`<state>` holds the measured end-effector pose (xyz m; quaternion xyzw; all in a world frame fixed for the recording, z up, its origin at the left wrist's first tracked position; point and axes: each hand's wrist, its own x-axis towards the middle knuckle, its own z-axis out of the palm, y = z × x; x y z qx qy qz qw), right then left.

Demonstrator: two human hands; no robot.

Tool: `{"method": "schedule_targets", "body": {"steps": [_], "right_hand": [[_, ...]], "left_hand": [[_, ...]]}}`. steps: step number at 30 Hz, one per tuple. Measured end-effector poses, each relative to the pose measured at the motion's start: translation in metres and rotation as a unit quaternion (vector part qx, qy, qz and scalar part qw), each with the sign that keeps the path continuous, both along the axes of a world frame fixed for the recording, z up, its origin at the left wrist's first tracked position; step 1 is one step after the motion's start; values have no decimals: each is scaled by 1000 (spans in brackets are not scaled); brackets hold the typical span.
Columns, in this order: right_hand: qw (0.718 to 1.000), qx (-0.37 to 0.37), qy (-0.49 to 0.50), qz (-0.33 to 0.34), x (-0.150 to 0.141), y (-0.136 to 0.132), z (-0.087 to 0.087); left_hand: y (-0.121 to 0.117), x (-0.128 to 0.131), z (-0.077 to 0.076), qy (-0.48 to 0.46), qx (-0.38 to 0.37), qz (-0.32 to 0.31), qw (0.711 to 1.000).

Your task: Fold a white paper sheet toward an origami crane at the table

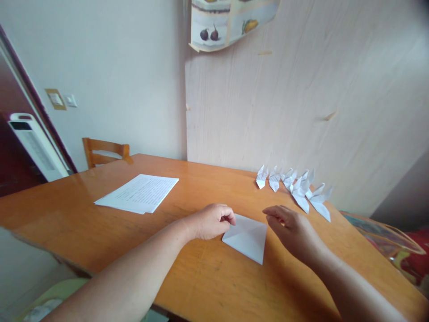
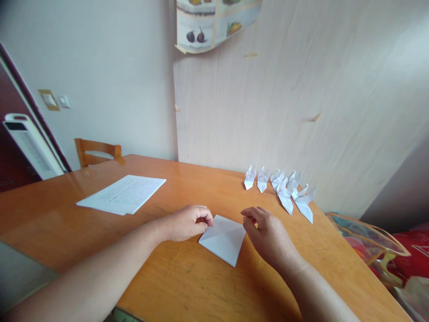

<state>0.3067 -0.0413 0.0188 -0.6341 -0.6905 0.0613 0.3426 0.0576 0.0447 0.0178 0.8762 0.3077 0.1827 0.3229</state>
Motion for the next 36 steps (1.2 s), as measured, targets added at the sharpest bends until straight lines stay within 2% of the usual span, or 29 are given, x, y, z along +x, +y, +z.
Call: {"method": "schedule_targets", "body": {"steps": [4, 9, 12, 17, 22, 36], "right_hand": [[1000, 13, 11, 22, -1, -3, 2], [1000, -7, 3, -16, 4, 1, -1], [999, -37, -6, -17, 7, 4, -5], [997, -73, 16, 1, 6, 6, -12], [995, -97, 17, 3, 3, 5, -11], [992, -112, 36, -42, 4, 7, -7]], "left_hand": [[-5, -2, 5, 17, -8, -31, 999], [-11, -4, 11, 45, 50, -70, 995], [-14, -4, 14, 70, 72, -87, 991], [-15, -4, 15, 93, 88, -87, 988], [-14, -4, 15, 91, 87, -81, 989], [-8, -9, 14, 82, 76, -73, 991]]}}
